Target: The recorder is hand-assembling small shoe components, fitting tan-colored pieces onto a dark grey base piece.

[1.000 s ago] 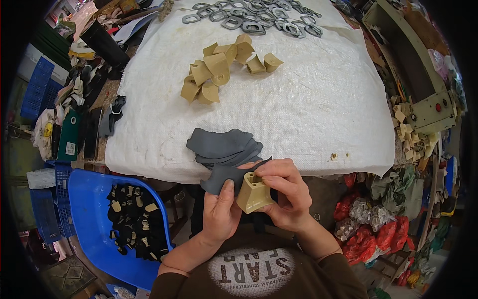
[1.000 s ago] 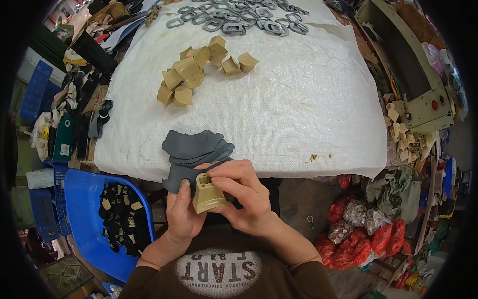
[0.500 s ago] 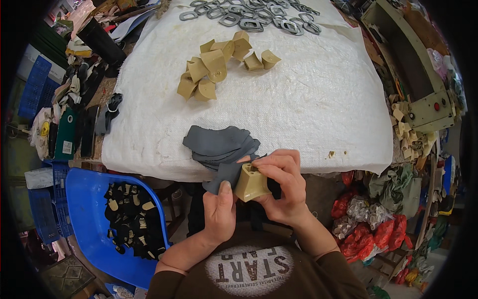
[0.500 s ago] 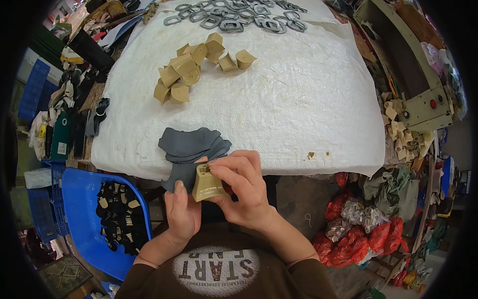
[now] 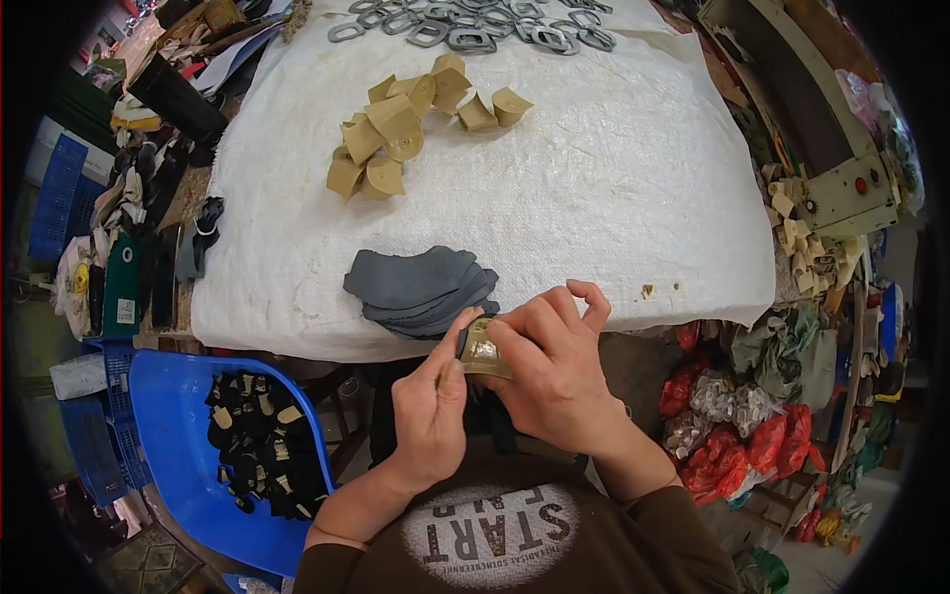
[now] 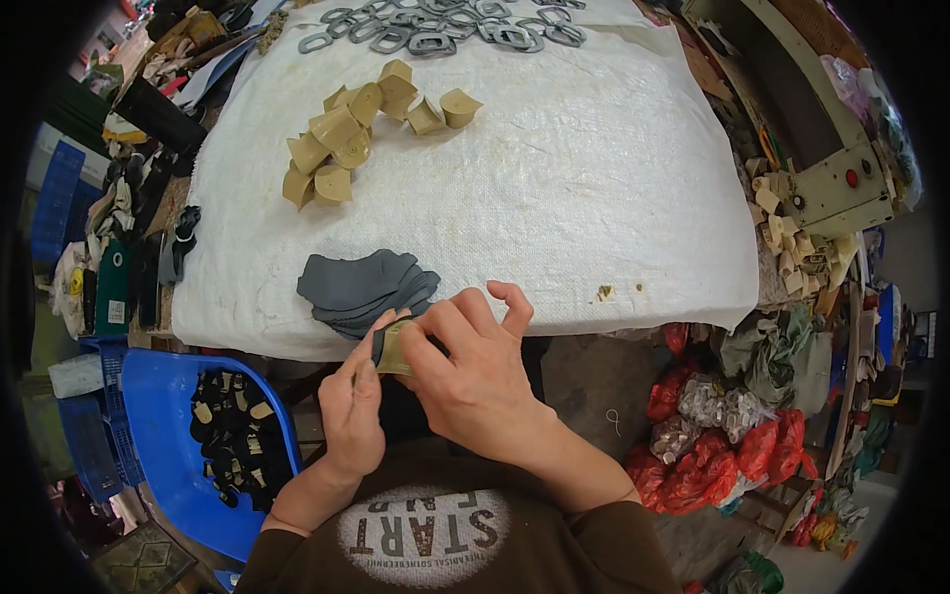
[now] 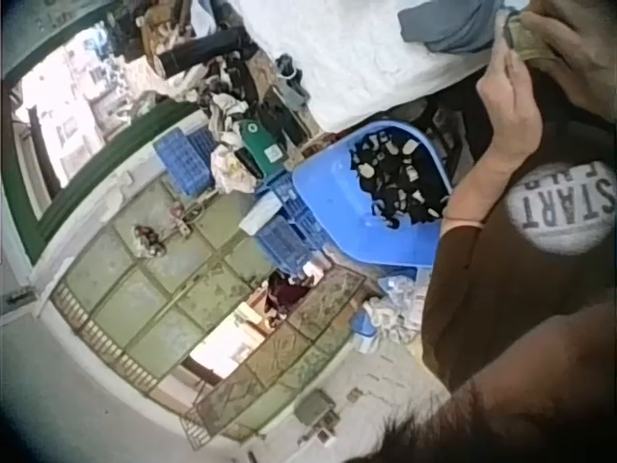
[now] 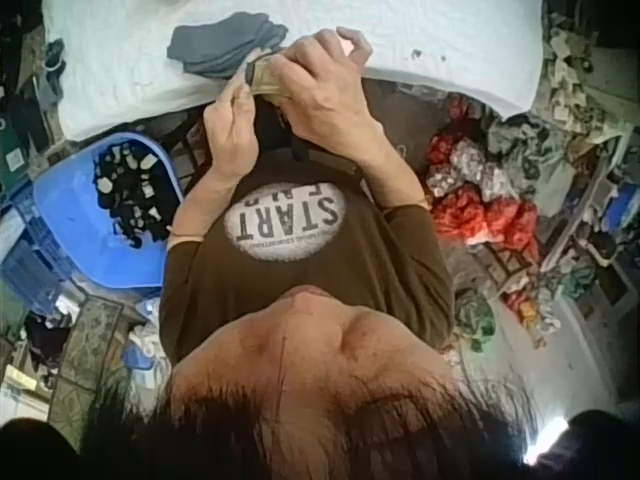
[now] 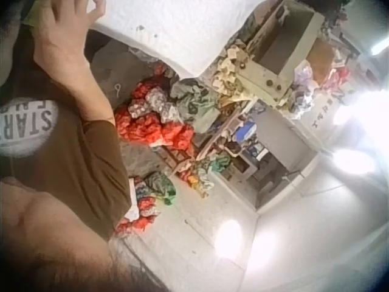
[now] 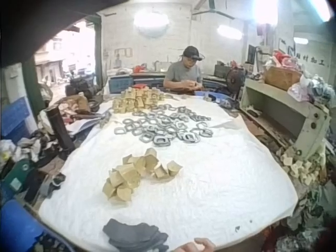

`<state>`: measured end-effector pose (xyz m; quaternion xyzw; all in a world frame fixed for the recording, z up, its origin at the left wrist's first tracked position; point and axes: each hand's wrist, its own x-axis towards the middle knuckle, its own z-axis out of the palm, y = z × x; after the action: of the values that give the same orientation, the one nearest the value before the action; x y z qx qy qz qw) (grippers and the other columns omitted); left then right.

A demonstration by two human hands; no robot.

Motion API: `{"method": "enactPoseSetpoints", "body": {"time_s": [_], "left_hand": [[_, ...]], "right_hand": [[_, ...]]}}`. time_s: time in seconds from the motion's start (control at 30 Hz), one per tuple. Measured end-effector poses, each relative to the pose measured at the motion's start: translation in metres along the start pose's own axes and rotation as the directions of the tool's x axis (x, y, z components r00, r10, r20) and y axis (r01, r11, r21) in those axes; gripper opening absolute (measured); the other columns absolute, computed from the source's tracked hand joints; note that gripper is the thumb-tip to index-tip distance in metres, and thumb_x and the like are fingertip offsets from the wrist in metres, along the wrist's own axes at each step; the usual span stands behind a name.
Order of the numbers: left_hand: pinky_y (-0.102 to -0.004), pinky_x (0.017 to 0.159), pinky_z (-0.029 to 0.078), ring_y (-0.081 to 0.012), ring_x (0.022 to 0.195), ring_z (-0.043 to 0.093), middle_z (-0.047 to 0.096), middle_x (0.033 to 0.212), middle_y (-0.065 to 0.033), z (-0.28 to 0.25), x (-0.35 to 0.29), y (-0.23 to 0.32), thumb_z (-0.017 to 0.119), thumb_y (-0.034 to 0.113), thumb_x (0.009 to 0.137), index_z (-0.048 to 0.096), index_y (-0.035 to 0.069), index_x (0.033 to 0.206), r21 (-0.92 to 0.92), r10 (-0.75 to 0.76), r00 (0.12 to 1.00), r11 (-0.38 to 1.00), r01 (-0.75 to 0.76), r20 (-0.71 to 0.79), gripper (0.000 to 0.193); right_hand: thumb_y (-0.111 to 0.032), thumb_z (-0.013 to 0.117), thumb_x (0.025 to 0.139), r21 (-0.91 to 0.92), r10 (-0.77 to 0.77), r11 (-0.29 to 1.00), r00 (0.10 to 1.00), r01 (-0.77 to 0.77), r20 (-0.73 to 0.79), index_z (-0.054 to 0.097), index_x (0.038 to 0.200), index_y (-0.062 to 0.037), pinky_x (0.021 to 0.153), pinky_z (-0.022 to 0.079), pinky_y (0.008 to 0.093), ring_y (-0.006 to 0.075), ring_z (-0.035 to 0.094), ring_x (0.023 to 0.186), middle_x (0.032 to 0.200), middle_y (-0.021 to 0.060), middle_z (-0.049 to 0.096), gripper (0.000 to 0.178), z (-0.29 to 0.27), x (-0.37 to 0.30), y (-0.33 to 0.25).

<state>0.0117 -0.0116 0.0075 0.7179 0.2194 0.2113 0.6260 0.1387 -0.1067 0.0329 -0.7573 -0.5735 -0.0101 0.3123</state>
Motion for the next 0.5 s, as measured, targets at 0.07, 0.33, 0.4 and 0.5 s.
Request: {"method": "enactPoseSetpoints", "body": {"time_s": [0.07, 0.33, 0.4, 0.5], "left_hand": [[-0.025, 0.068, 0.045, -0.0143, 0.073, 0.056, 0.059, 0.087, -0.012, 0.006, 0.003, -0.007, 0.042, 0.016, 0.097, 0.042, -0.008, 0.132, 0.135, 0.123, 0.992, 0.984, -0.12, -0.015, 0.043], [-0.0343, 0.101, 0.036, -0.0244, 0.121, 0.048, 0.046, 0.132, -0.0226, -0.013, 0.006, -0.006, 0.045, 0.029, 0.096, 0.029, -0.008, 0.139, -0.191, -0.061, 0.976, 0.976, 0.103, 0.211, 0.059], [-0.0327, 0.101, 0.035, -0.0211, 0.12, 0.047, 0.046, 0.132, -0.0187, -0.02, 0.006, -0.012, 0.039, 0.033, 0.098, 0.03, -0.005, 0.141, -0.572, -0.202, 0.939, 0.75, 0.331, 0.279, 0.058], [-0.0313, 0.092, 0.042, -0.0182, 0.11, 0.052, 0.052, 0.122, -0.0139, -0.021, 0.008, -0.025, 0.04, 0.032, 0.098, 0.036, -0.004, 0.136, -0.625, -0.169, 0.879, 0.644, 0.441, 0.446, 0.053]], "right_hand": [[-0.013, 0.074, 0.062, -0.037, -0.02, 0.999, 1.0, 0.02, 0.001, 0.058, 0.088, -0.0105, 0.09, 0.025, 0.0488, 0.0201, 0.049, 0.087, 0.087, -0.0002, 0.05, 0.03, 0.003, -0.001, 0.001], [-0.01, 0.078, 0.055, 0.124, -0.058, 0.99, 0.996, 0.066, -0.065, 0.06, 0.095, -0.0083, 0.087, 0.029, 0.0432, 0.0214, 0.05, 0.083, 0.088, 0.0019, 0.054, 0.043, 0.017, -0.005, 0.023], [-0.013, 0.078, 0.059, 0.313, -0.041, 0.947, 0.996, 0.065, -0.082, 0.058, 0.094, -0.0085, 0.087, 0.026, 0.0437, 0.022, 0.049, 0.086, 0.09, 0.0016, 0.053, 0.041, 0.017, -0.008, 0.028], [-0.014, 0.08, 0.058, 0.344, -0.082, 0.934, 0.995, 0.096, -0.056, 0.059, 0.097, -0.0079, 0.087, 0.026, 0.0423, 0.0227, 0.049, 0.086, 0.09, 0.0025, 0.053, 0.045, 0.012, -0.006, 0.028]]}}
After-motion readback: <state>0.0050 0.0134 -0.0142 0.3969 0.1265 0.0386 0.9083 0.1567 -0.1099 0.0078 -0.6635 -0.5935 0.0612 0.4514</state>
